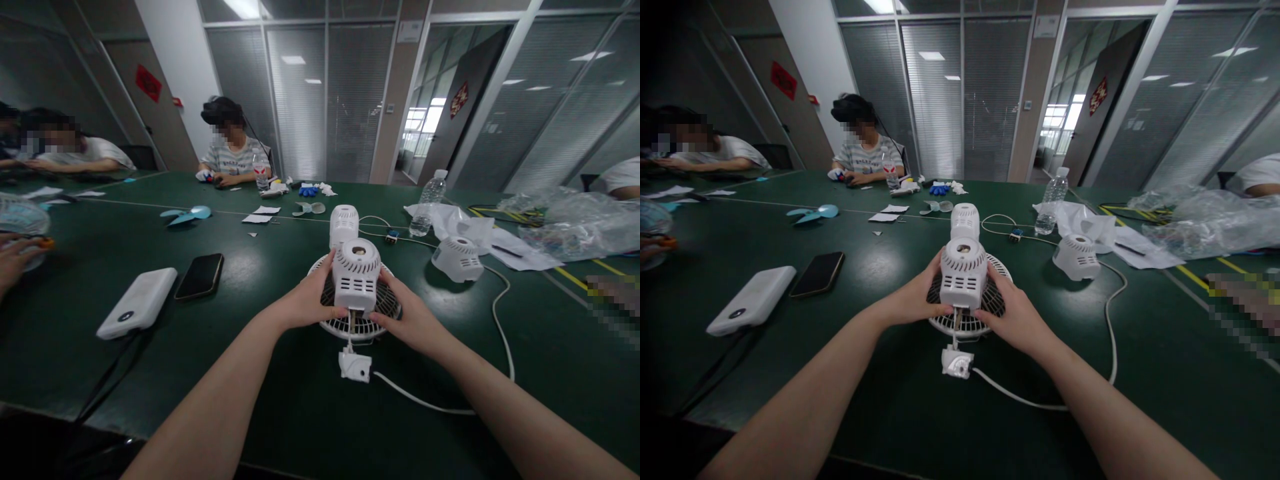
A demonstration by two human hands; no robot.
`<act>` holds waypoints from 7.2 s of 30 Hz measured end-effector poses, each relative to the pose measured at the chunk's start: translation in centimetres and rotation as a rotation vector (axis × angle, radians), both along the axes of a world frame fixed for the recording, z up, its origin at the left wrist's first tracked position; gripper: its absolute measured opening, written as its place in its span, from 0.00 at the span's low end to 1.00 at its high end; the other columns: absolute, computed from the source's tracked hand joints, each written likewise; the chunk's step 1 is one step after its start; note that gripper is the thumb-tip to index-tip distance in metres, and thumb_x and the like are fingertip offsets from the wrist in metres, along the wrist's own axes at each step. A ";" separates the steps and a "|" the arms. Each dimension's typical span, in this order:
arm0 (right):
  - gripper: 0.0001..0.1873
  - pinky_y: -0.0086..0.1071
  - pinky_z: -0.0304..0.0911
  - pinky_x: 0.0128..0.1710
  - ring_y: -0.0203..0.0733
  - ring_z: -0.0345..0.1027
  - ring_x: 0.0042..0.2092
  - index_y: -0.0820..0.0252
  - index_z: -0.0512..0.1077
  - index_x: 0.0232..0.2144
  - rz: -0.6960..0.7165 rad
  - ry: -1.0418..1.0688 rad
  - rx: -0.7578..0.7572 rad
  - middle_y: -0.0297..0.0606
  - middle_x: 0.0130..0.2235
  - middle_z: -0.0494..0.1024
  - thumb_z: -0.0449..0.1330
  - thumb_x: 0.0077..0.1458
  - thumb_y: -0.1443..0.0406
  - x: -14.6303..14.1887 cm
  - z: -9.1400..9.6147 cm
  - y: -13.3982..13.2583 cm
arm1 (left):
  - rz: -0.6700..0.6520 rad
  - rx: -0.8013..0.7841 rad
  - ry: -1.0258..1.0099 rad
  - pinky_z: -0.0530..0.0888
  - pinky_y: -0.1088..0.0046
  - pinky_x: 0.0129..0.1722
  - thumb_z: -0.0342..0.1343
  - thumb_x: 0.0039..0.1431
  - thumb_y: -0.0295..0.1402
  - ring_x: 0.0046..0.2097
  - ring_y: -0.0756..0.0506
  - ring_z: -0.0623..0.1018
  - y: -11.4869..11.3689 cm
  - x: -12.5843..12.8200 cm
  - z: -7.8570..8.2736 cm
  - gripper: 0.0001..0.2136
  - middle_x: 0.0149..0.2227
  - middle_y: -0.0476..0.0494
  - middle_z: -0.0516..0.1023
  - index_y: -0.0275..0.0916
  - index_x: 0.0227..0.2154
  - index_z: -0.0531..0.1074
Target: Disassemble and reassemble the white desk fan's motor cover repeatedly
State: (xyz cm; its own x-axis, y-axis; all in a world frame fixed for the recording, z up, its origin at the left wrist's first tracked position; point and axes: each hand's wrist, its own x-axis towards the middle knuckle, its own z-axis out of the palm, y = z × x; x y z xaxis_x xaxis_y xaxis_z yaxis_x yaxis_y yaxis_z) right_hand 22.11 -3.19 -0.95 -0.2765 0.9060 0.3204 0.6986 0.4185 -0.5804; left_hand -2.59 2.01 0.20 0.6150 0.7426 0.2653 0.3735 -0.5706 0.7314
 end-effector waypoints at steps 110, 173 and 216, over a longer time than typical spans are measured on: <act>0.42 0.54 0.61 0.57 0.57 0.57 0.62 0.44 0.49 0.65 -0.005 0.230 -0.149 0.39 0.65 0.60 0.62 0.52 0.58 2.6 0.0 1.7 | 0.349 0.270 0.342 0.63 0.46 0.56 0.53 0.52 0.57 0.60 0.32 0.62 0.5 1.2 -0.9 0.32 0.60 0.39 0.63 0.45 0.57 0.63; 0.40 0.52 0.61 0.57 0.53 0.64 0.57 0.52 0.57 0.60 -0.047 0.169 -0.112 0.43 0.58 0.68 0.67 0.46 0.63 1.6 0.4 0.9 | 0.222 0.086 0.278 0.65 0.49 0.59 0.58 0.50 0.51 0.62 0.32 0.63 0.5 0.1 0.2 0.34 0.64 0.38 0.58 0.42 0.58 0.62; 0.34 0.53 0.65 0.54 0.54 0.68 0.54 0.55 0.62 0.54 -0.079 0.130 -0.075 0.45 0.53 0.73 0.67 0.46 0.59 0.9 1.5 0.0 | 0.261 0.030 0.170 0.66 0.49 0.58 0.60 0.51 0.45 0.62 0.34 0.63 0.8 0.8 -0.8 0.28 0.64 0.42 0.58 0.43 0.55 0.66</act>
State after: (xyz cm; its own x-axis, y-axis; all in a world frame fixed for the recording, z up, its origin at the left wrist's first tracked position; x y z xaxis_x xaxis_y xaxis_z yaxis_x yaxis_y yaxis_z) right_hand 23.02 -3.18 0.53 -0.1641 0.9461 0.2793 0.6443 0.3172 -0.6959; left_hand -1.83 2.79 -0.64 0.4422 0.8745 0.1994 0.6253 -0.4600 0.6304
